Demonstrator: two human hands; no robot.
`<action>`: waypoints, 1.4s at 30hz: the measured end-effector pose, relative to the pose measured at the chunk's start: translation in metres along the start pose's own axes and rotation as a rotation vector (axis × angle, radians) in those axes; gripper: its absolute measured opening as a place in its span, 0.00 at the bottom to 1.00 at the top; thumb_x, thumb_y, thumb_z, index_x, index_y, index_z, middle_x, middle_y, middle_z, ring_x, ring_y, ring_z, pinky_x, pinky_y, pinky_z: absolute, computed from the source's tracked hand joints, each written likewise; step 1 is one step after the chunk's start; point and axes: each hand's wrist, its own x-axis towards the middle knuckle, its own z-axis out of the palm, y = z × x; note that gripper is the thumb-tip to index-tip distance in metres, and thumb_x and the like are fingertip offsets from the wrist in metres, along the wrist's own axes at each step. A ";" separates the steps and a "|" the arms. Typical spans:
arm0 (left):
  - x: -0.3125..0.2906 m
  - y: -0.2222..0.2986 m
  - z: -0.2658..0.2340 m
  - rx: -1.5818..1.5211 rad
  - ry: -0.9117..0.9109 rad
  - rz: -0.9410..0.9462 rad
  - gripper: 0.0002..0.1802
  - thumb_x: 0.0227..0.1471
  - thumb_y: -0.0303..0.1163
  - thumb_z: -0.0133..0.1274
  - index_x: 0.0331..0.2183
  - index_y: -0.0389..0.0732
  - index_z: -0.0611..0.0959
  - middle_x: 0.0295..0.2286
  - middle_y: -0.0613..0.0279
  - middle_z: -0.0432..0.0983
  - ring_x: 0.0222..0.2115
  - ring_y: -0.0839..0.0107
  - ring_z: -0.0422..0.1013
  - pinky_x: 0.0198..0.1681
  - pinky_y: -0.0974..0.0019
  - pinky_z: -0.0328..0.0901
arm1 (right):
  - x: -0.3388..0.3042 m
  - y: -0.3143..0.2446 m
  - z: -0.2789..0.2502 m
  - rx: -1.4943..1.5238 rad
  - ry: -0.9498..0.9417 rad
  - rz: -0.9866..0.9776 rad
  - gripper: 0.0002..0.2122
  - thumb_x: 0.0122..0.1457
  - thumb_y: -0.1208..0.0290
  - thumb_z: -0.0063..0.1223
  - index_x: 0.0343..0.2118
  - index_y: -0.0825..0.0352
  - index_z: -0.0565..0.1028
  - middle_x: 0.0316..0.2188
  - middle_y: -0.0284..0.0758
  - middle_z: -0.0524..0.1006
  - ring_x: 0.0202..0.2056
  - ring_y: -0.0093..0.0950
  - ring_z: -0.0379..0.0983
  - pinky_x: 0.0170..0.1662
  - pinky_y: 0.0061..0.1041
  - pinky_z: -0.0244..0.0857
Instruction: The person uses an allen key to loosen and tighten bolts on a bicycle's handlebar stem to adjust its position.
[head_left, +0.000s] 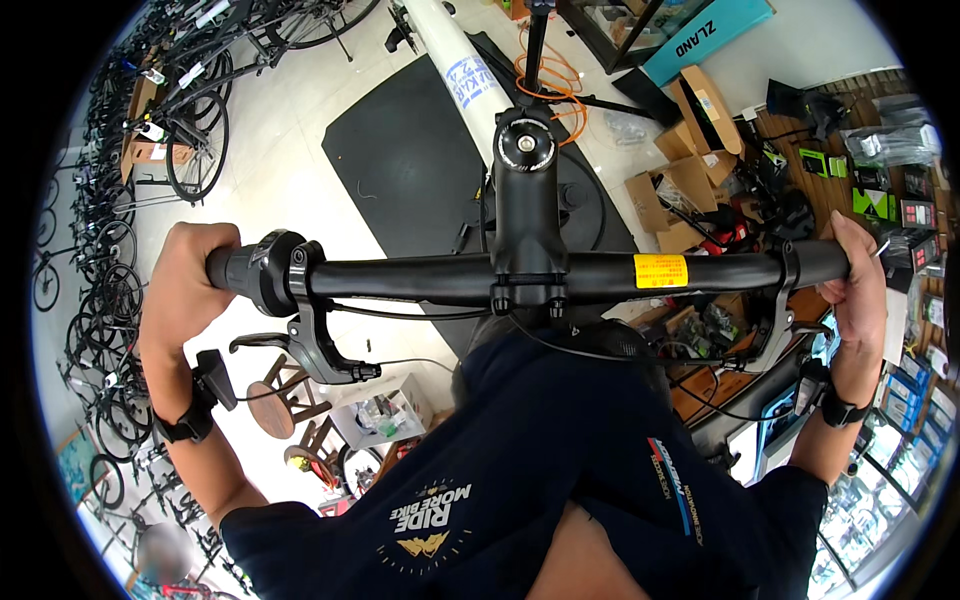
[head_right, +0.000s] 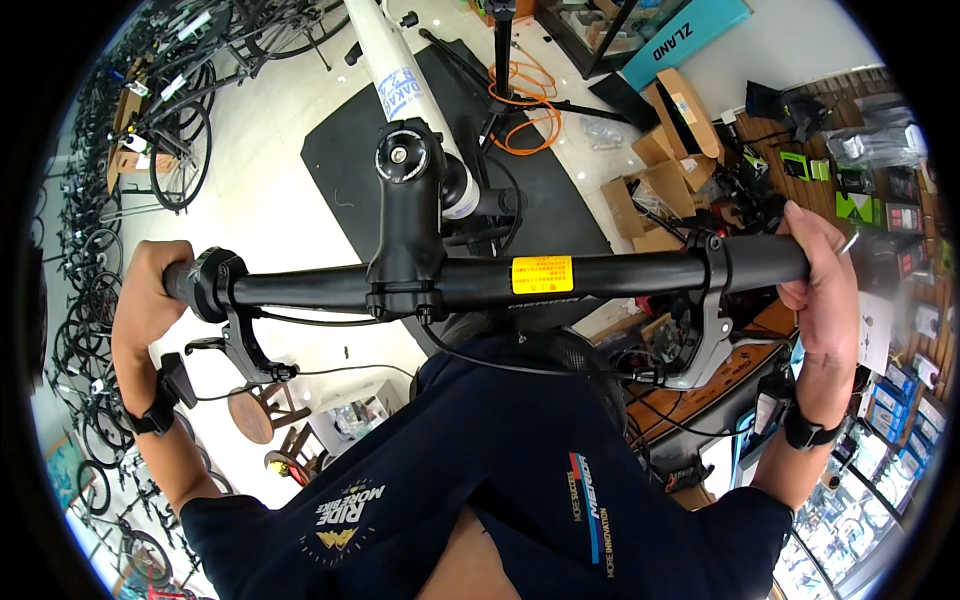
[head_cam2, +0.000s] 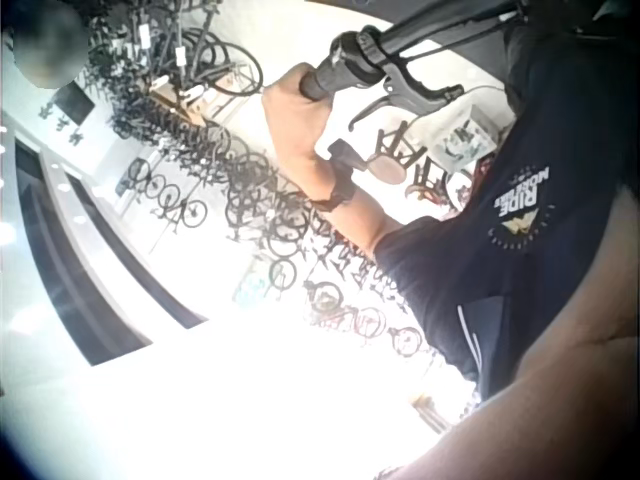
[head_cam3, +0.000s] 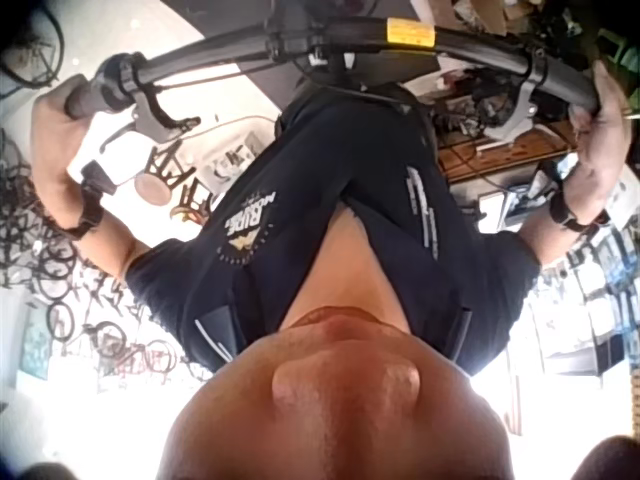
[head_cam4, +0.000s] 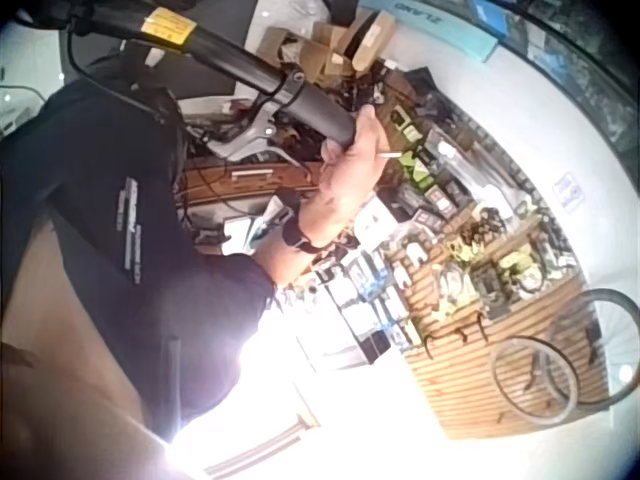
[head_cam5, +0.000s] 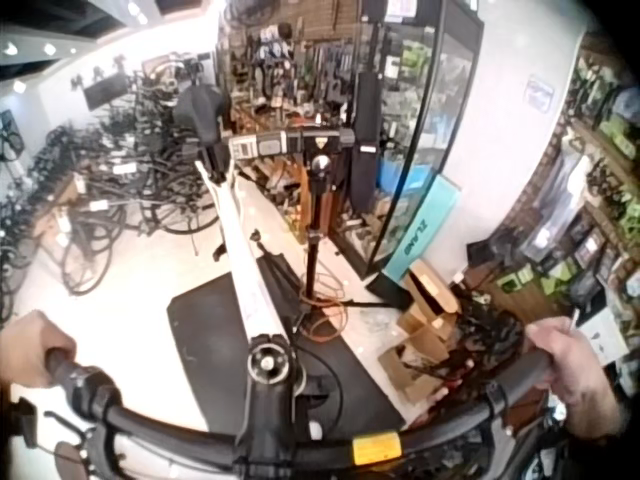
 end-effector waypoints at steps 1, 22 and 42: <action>-0.001 -0.003 0.004 0.002 0.079 0.016 0.10 0.27 0.19 0.53 0.19 0.30 0.69 0.16 0.45 0.61 0.18 0.51 0.57 0.22 0.61 0.54 | -0.001 0.002 0.000 -0.026 -0.008 -0.056 0.12 0.63 0.63 0.52 0.25 0.63 0.72 0.12 0.21 0.62 0.11 0.09 0.50 0.14 0.13 0.40; -0.013 0.000 0.046 0.274 0.822 0.245 0.15 0.38 0.20 0.65 0.21 0.37 0.72 0.17 0.58 0.66 0.17 0.61 0.63 0.20 0.64 0.57 | 0.007 0.008 -0.001 -0.086 0.028 -0.262 0.15 0.67 0.59 0.44 0.27 0.64 0.70 0.15 0.23 0.62 0.13 0.09 0.49 0.16 0.14 0.41; -0.012 -0.011 0.036 0.151 0.526 0.260 0.14 0.40 0.19 0.59 0.20 0.35 0.68 0.16 0.56 0.59 0.17 0.58 0.59 0.20 0.60 0.52 | 0.003 -0.003 0.015 -0.144 0.257 -0.096 0.16 0.64 0.58 0.49 0.21 0.60 0.69 0.10 0.21 0.59 0.10 0.11 0.50 0.13 0.15 0.38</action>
